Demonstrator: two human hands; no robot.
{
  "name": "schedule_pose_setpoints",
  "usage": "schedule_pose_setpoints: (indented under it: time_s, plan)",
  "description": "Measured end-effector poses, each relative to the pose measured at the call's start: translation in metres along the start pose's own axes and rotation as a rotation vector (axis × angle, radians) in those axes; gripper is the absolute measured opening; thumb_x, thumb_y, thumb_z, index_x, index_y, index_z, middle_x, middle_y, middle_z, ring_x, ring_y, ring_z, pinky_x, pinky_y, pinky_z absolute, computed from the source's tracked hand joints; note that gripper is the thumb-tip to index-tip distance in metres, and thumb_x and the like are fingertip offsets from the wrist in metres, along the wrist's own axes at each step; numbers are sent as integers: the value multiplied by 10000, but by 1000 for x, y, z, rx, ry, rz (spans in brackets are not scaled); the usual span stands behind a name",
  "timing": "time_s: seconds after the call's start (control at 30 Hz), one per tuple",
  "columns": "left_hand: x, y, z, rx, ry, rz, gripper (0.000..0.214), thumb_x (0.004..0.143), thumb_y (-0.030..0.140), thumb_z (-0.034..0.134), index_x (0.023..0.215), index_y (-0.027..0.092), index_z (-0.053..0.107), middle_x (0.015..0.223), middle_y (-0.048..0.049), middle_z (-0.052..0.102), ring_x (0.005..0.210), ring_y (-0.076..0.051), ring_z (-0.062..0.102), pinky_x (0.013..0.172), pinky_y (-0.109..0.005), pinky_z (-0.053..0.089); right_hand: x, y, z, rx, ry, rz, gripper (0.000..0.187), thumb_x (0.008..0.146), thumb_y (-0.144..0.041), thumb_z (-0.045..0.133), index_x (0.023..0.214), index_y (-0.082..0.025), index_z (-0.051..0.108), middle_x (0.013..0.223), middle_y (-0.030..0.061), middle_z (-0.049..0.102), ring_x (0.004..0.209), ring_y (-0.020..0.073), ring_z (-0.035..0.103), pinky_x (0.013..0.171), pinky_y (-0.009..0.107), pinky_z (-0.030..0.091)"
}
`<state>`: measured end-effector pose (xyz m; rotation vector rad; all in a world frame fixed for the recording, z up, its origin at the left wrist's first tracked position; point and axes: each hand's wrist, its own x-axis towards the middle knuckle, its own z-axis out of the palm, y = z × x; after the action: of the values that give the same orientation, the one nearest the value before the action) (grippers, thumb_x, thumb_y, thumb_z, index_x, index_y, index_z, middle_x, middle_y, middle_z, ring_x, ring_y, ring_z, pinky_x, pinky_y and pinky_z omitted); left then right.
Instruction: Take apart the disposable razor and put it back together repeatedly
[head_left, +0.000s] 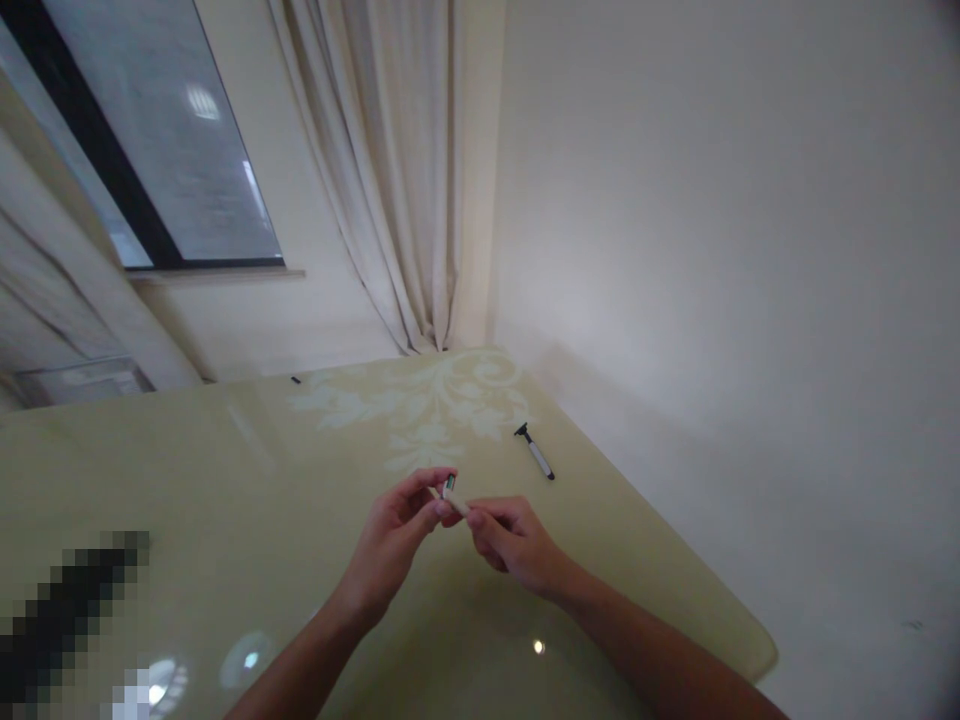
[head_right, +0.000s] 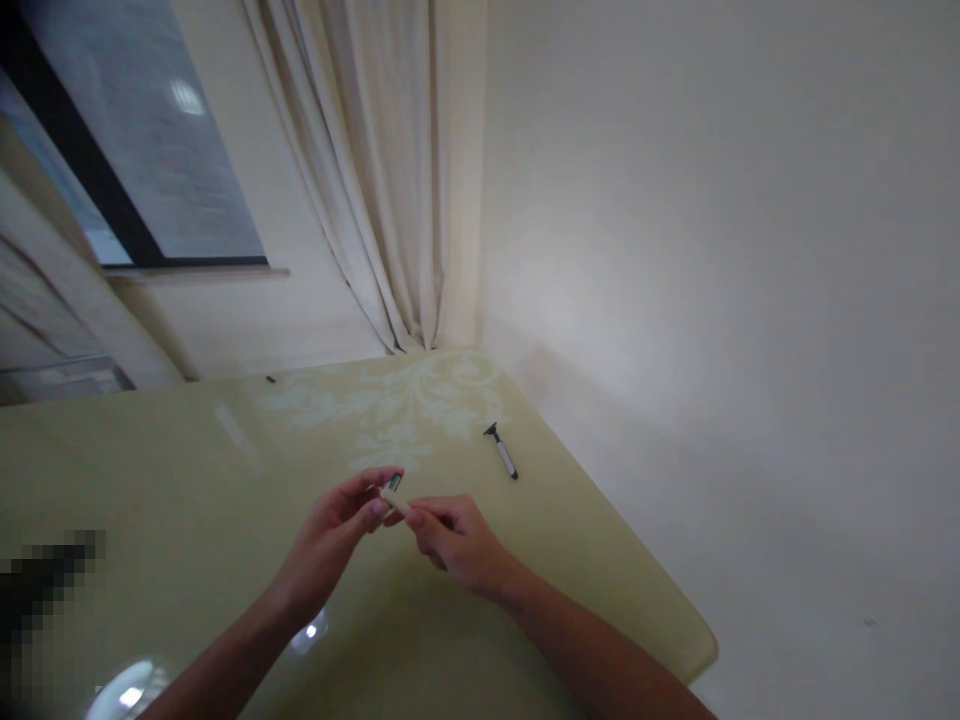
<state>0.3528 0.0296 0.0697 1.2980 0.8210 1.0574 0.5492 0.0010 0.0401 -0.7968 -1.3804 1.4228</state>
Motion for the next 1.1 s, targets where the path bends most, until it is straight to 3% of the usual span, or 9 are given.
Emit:
schedule_pose_setpoints:
  time_s: [0.07,0.2,0.37,0.53,0.7,0.83,1.0,1.1]
  plan:
    - [-1,0,0,1,7,-6,388,810,435,819,1132,224,779,781,-11,703,779,-183,641,756,-299,503,0,-1,0,-10,-5,3,499,993,-580,633,1117,-127,802,565,-91,313,448,50,219,418,200,187]
    - [-2,-3,1,20,11,5,384,795,438,830,1114,228,787,799,-14,703,773,-178,613,744,-293,485,0,-2,0,-72,109,-35,498,1004,-574,618,1083,-120,807,560,-85,335,439,51,247,411,202,181]
    - [-3,-3,1,28,38,-6,411,814,469,809,1145,227,785,780,-14,697,731,-170,596,705,-283,466,0,-2,-1,-21,-34,5,509,995,-582,628,1133,-121,793,558,-91,331,446,53,232,416,200,200]
    - [-4,-3,2,19,55,12,404,787,466,840,1115,235,797,821,-22,716,711,-155,565,696,-271,455,1,-5,-2,-106,81,-45,498,1011,-572,608,1087,-121,804,551,-85,350,436,51,260,412,204,194]
    - [-3,-6,3,-12,118,-1,505,774,520,851,1169,213,779,783,-17,670,746,-167,577,711,-280,461,0,-10,-1,-51,-38,16,490,986,-577,638,1104,-128,796,554,-91,336,441,54,249,414,205,203]
    - [2,-7,6,32,142,35,476,783,507,846,1151,215,770,794,5,618,717,-133,520,671,-245,426,11,-18,-27,-111,192,-4,506,957,-602,640,1061,-129,788,563,-82,369,441,63,281,409,209,201]
    - [29,-26,24,154,90,33,479,829,506,755,1190,197,698,910,-20,637,682,-127,537,615,-250,444,24,-16,-80,-139,534,-36,563,874,-566,702,1241,-139,704,595,-105,329,457,82,265,424,208,211]
    - [52,-47,39,371,72,23,486,835,501,680,1194,174,659,976,-56,667,706,-156,608,617,-280,495,26,-10,-110,-476,674,-4,504,976,-571,529,1141,-136,720,614,-70,393,505,123,392,492,235,341]
